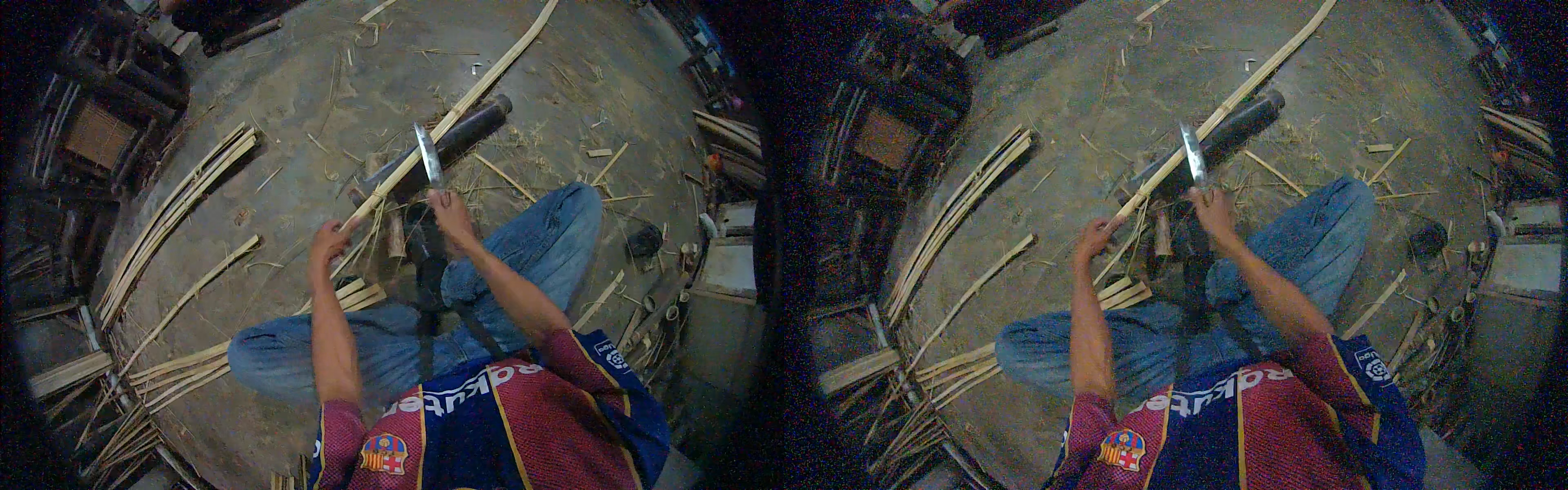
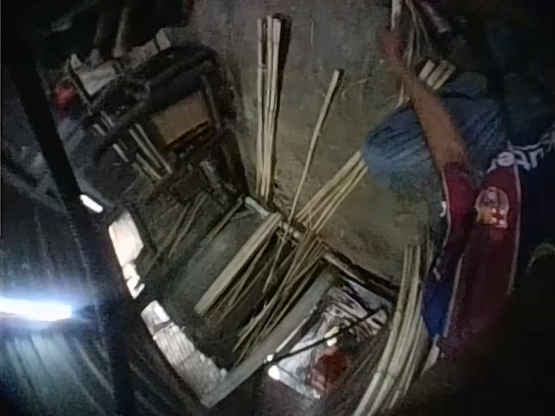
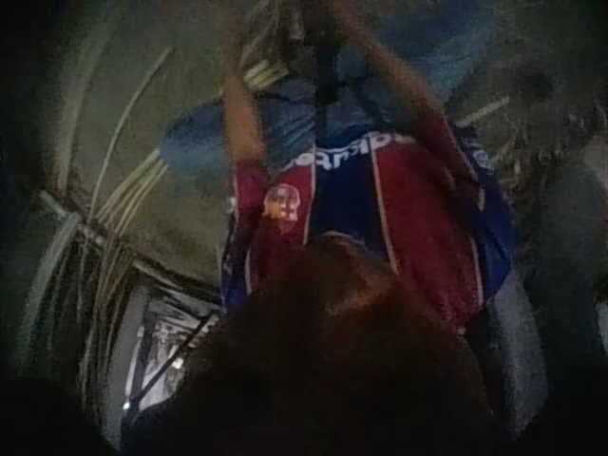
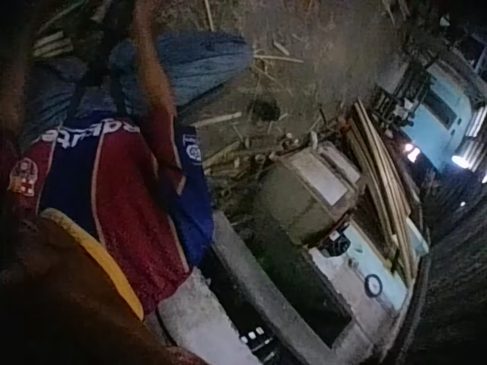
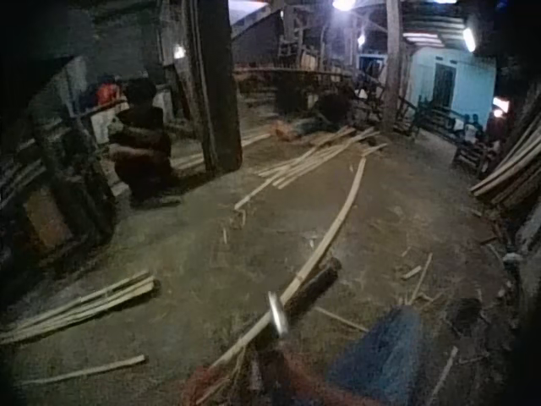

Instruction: The person sits on the floor and uses a knife to split long bamboo strips into thinner pieces. They hold the bamboo against a cylindrical support and repeatedly strike the knife with their hand to drive it through the material, separating the strips.

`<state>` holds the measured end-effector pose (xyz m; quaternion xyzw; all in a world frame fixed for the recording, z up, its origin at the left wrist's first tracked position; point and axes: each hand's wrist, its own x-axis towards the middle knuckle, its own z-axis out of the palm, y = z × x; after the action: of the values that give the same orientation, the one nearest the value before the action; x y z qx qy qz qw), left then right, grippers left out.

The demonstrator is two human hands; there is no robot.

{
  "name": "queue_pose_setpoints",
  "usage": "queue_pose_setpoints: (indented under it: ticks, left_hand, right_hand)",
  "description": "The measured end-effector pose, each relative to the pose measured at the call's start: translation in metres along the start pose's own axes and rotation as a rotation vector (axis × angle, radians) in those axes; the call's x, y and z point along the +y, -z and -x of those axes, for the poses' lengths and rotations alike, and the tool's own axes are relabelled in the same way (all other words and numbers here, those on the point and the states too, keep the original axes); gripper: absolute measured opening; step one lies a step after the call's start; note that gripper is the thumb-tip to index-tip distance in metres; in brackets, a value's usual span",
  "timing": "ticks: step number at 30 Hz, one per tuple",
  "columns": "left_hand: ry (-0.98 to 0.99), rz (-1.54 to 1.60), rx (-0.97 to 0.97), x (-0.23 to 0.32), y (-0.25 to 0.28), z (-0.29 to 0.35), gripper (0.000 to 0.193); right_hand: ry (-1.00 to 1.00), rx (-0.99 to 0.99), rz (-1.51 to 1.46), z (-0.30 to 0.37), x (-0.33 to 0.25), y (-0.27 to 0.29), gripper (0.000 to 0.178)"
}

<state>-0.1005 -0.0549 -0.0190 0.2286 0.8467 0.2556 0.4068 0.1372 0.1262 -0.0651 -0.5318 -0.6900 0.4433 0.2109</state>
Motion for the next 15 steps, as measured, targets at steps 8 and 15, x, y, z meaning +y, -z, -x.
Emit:
queue_pose_setpoints:
  ticks: [8,15]
  left_hand:
    - [-0.006,0.126,-0.127,0.005,0.028,0.024,0.050]
    - [-0.236,-0.195,0.185,0.013,-0.039,0.000,0.053]
  right_hand:
    - [0.041,0.135,-0.081,-0.007,-0.008,0.031,0.043]
    - [0.473,-0.275,0.288,0.036,-0.027,0.041,0.043]
